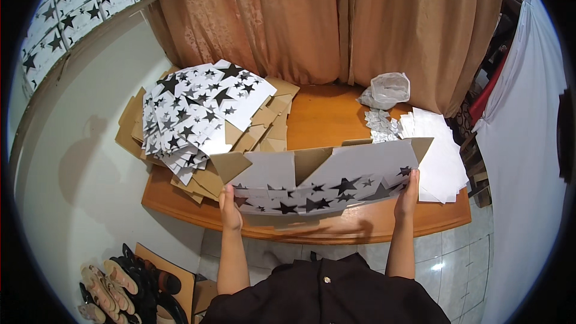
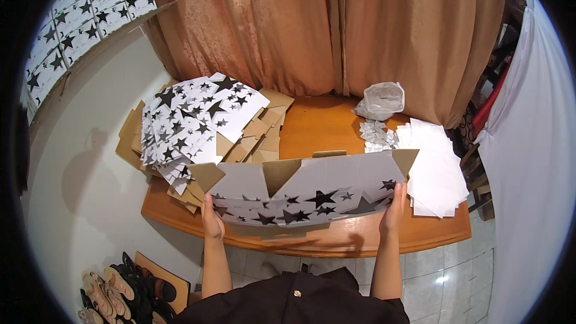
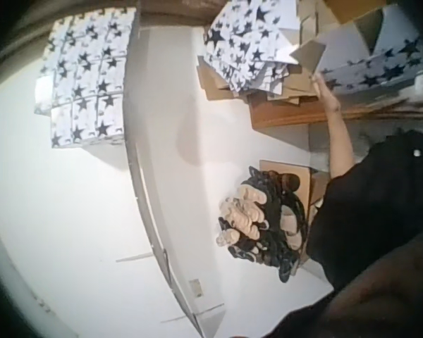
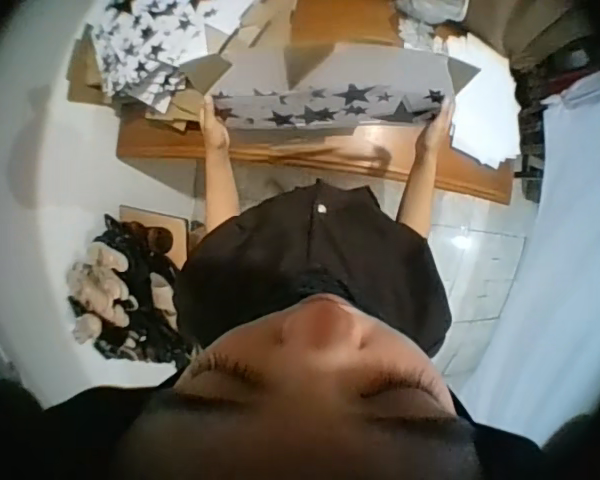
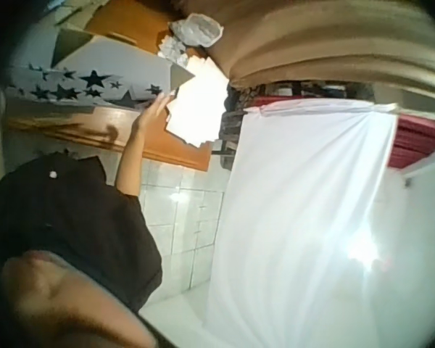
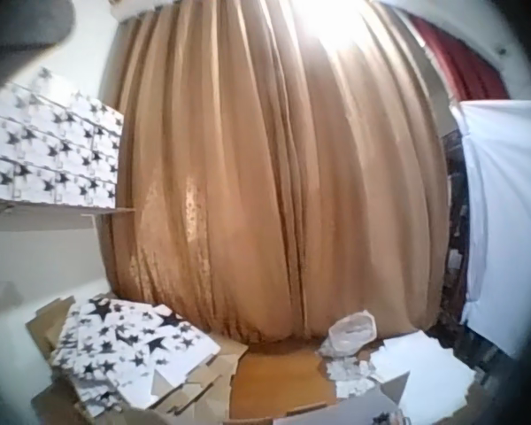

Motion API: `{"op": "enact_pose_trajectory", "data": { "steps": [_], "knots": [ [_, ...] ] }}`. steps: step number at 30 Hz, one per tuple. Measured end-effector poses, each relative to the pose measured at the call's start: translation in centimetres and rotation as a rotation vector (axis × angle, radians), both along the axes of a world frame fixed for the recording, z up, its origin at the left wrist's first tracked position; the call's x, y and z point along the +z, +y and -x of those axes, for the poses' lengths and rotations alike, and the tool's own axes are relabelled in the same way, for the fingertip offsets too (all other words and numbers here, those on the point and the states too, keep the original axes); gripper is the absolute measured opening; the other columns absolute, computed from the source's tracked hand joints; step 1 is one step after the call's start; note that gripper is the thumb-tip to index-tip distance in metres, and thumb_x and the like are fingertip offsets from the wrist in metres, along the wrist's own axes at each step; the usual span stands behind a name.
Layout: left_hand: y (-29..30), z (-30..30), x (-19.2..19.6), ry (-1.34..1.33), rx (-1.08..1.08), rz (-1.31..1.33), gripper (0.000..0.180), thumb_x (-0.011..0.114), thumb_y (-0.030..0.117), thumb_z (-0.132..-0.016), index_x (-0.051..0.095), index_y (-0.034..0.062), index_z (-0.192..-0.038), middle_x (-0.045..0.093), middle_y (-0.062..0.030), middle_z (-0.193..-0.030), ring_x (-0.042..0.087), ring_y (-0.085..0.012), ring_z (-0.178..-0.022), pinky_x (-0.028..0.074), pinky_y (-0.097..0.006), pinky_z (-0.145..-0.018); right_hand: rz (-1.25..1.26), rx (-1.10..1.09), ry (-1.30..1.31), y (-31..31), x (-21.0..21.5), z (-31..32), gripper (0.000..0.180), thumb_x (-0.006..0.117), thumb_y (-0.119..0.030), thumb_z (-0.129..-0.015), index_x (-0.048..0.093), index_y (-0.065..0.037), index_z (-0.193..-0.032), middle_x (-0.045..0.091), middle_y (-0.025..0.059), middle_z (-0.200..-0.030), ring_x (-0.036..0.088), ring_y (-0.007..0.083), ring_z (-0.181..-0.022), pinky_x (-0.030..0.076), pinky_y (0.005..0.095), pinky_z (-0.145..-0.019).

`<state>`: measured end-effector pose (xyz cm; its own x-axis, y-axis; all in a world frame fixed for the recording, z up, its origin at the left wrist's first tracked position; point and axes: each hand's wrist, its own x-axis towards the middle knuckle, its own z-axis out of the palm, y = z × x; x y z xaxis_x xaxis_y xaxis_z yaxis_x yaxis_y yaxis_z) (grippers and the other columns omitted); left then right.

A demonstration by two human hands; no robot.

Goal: Assemble flat cardboard shoe boxes, place tissue paper inside, and stack the completed boxes on a shelf.

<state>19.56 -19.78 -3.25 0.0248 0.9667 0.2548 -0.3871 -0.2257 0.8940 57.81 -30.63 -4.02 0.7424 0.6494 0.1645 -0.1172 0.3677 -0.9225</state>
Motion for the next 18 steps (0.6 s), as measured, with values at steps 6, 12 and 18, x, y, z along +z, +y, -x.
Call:
{"op": "enact_pose_trajectory", "data": {
  "steps": [6,12,18],
  "knots": [
    [0.0,-5.6,-5.3,0.067,-0.291,0.114,0.063,0.041,0.05,-0.093,0.042,-0.0029,-0.128,0.054,-0.0128,-0.122,0.051,-0.0195,-0.112,0.039,-0.033,-0.095,0.012,0.324,-0.26,1.1,-0.8,4.2,0.039,0.034,-0.036,-0.098,0.051,-0.003,-0.113,0.052,0.0063,-0.113,0.044,0.018,-0.114,0.027,0.0348,-0.103],
    [-0.4,-13.4,-3.2,0.121,-0.7,-0.12,0.096,0.063,0.061,-0.075,0.03,-0.0037,-0.138,0.033,-0.0148,-0.141,0.033,-0.0234,-0.131,0.023,-0.035,-0.108,0.089,0.411,-0.189,3.8,-2.1,8.4,0.053,0.057,-0.024,-0.087,0.037,-0.002,-0.131,0.042,0.0146,-0.129,0.041,0.0263,-0.121,0.03,0.0374,-0.103],
    [-0.7,-15.3,-2.5,0.316,-0.624,0.116,0.088,0.074,0.012,-0.073,0.022,0.0034,-0.143,0.03,-0.0163,-0.145,0.031,-0.0272,-0.133,0.03,-0.036,-0.105,0.158,0.328,-0.454,5.4,-3.3,7.1,0.082,0.071,-0.014,-0.069,0.029,-0.009,-0.139,0.028,0.0182,-0.14,0.026,0.0311,-0.132,0.029,0.043,-0.104]
  ]
}}
